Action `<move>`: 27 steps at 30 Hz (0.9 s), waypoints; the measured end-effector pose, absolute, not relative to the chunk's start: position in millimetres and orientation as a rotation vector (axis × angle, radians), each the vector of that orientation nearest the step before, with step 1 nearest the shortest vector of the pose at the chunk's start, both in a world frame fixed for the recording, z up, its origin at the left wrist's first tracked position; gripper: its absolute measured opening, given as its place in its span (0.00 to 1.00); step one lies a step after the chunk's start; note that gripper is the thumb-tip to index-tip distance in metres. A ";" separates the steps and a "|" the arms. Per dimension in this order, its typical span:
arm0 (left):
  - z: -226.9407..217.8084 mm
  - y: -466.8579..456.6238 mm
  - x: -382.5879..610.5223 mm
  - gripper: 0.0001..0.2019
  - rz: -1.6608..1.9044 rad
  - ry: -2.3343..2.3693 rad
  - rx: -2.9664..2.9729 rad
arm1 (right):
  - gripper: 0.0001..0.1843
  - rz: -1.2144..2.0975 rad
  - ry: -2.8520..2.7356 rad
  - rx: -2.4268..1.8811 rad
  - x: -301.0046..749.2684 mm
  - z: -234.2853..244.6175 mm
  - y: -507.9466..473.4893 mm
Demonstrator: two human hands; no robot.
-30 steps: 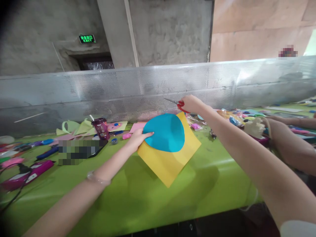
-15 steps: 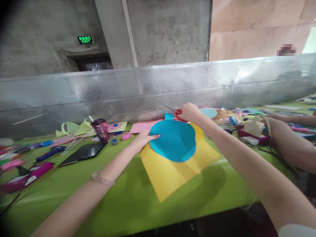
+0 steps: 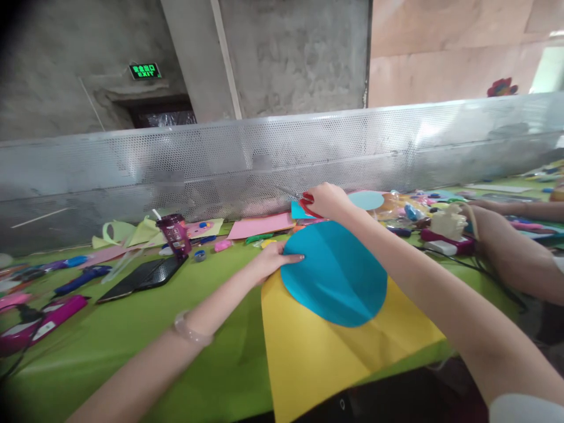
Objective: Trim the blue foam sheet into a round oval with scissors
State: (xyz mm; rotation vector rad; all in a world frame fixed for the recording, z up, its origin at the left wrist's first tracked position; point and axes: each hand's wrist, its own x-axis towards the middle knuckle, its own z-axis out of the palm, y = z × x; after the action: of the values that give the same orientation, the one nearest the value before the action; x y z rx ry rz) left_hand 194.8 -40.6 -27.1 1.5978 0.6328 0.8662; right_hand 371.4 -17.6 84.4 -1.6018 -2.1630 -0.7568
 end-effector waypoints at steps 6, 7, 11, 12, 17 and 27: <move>-6.9 -17.1 156.7 0.22 1.219 0.918 1.523 | 0.19 -0.761 -2.103 -1.603 368.4 106.3 -24.4; -4.6 -13.2 151.6 0.21 1.262 0.950 1.533 | 0.19 -0.756 -2.092 -1.608 369.2 110.5 -24.3; -1.3 -6.7 150.7 0.20 1.327 0.899 1.696 | 0.18 -0.744 -2.062 -1.602 370.8 123.0 -22.8; -1.6 -7.5 155.5 0.20 1.321 0.870 1.748 | 0.18 -0.746 -2.058 -1.595 370.5 124.6 -22.4; -4.1 -23.0 194.0 0.16 1.175 0.777 1.930 | 0.20 -0.798 -2.065 -1.532 364.5 126.7 -22.6; 11.5 -30.8 181.5 0.18 1.143 0.659 1.739 | 0.21 -0.843 -2.066 -1.443 358.4 136.0 -30.5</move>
State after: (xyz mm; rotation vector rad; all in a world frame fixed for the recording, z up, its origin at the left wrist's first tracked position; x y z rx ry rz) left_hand 181.5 -30.8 11.5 1.7394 0.6587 1.1432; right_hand 358.4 -30.5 136.0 -1.4426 -2.0663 -0.8432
